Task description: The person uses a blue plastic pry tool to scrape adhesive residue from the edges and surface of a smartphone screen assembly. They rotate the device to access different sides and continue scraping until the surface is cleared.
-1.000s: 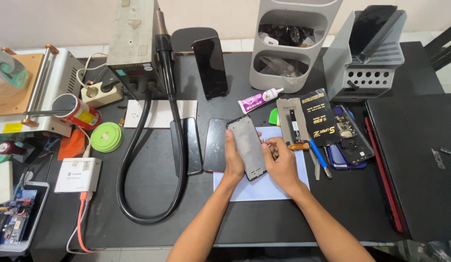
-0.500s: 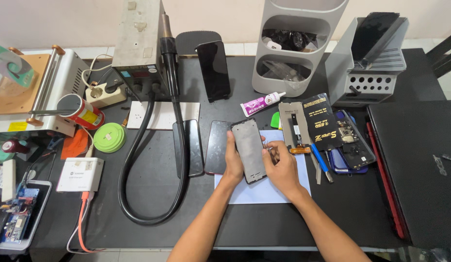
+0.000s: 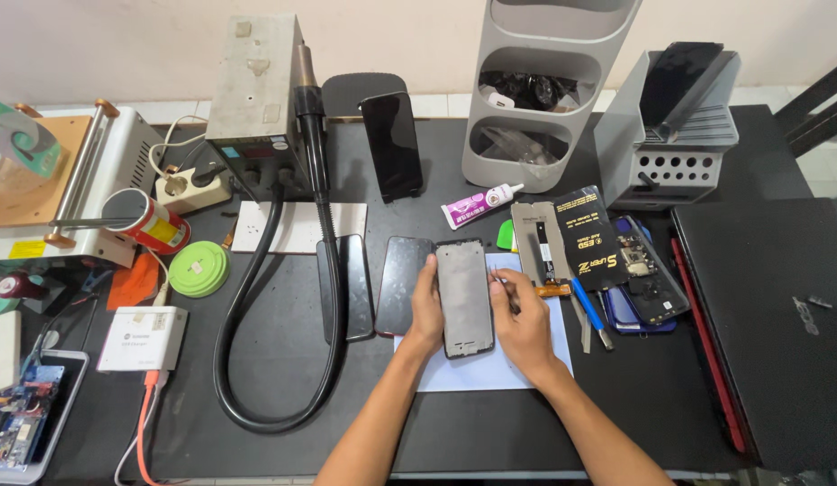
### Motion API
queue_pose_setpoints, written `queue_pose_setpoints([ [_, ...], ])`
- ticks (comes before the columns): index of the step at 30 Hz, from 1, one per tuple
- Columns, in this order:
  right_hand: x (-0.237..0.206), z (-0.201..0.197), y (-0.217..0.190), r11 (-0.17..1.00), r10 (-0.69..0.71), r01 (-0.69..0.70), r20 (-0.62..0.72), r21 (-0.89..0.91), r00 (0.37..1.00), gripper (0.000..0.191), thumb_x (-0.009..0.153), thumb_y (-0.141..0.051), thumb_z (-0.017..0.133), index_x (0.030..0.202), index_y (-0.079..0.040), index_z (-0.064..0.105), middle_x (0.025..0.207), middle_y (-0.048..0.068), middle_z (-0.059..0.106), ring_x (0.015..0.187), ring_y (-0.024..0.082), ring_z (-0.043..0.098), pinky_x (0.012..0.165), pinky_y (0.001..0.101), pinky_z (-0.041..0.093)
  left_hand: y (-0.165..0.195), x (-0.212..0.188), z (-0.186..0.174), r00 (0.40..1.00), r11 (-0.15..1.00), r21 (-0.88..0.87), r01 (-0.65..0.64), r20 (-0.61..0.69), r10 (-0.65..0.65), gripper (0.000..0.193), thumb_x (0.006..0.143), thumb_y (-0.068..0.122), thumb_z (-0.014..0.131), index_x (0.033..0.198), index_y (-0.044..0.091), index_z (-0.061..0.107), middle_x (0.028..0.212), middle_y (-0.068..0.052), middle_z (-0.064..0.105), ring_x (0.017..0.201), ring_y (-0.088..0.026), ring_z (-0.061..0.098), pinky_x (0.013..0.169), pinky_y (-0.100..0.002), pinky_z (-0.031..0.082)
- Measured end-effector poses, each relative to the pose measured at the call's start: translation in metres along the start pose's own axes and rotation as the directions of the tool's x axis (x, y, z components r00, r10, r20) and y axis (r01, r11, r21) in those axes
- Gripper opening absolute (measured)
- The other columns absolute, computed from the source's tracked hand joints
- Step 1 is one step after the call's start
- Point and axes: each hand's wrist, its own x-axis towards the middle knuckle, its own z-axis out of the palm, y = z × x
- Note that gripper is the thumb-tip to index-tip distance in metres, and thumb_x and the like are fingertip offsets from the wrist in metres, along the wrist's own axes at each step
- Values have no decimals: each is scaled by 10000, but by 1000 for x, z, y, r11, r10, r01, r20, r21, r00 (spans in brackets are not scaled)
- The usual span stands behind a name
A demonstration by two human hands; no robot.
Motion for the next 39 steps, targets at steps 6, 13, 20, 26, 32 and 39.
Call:
queue_pose_setpoints([
  [6, 12, -9, -8, 984, 66, -75, 60, 162, 996, 170, 1000, -91, 604, 1121, 28, 622, 919, 85, 743, 752, 117, 705, 663, 253, 558, 10, -1, 8, 989, 990, 2, 141, 46, -141, 714, 1026, 559, 241, 1301, 13, 611, 1075, -202, 743, 894, -295, 744, 837, -403, 607],
  [13, 57, -15, -39, 997, 70, -64, 143, -46, 987, 166, 964, -126, 667, 1088, -15, 678, 850, 90, 721, 724, 154, 706, 649, 313, 561, 14, -1, 6, 975, 974, 59, 217, 43, -219, 768, 1053, 591, 210, 1280, -12, 627, 1014, -189, 726, 854, -283, 741, 792, -399, 612],
  [20, 62, -3, -55, 901, -391, 395, 60, -177, 919, 239, 865, -144, 754, 1074, -30, 728, 985, 131, 670, 866, 271, 694, 743, 344, 544, 13, -3, 4, 957, 949, 185, 256, 91, -276, 693, 1086, 550, 239, 1264, -13, 603, 962, -204, 729, 824, -287, 739, 789, -391, 597],
  [26, 60, -24, -42, 974, -163, 190, 203, -122, 966, 160, 867, -179, 776, 958, -51, 745, 894, 56, 706, 772, 192, 699, 654, 300, 528, 20, -9, 6, 897, 906, 287, 312, 224, -380, 660, 1105, 512, 224, 1251, -21, 586, 937, -190, 714, 794, -288, 724, 792, -403, 598],
  [32, 61, -29, -20, 997, -62, 71, 233, -27, 970, 144, 917, -153, 712, 960, -17, 695, 824, 28, 656, 674, 98, 569, 603, 262, 467, 32, -13, 18, 848, 905, 220, 363, 324, -419, 718, 1106, 551, 226, 1413, -36, 502, 1080, -252, 704, 905, -342, 726, 874, -418, 595],
  [39, 72, -42, 20, 995, 85, -86, -41, -47, 996, 143, 985, -160, 662, 1003, -18, 660, 816, -3, 627, 703, 78, 522, 637, 264, 451, 54, -20, 21, 922, 941, -115, 317, 269, -278, 879, 934, 725, 199, 1484, 62, 374, 1338, -227, 601, 1090, -403, 687, 880, -502, 598],
])
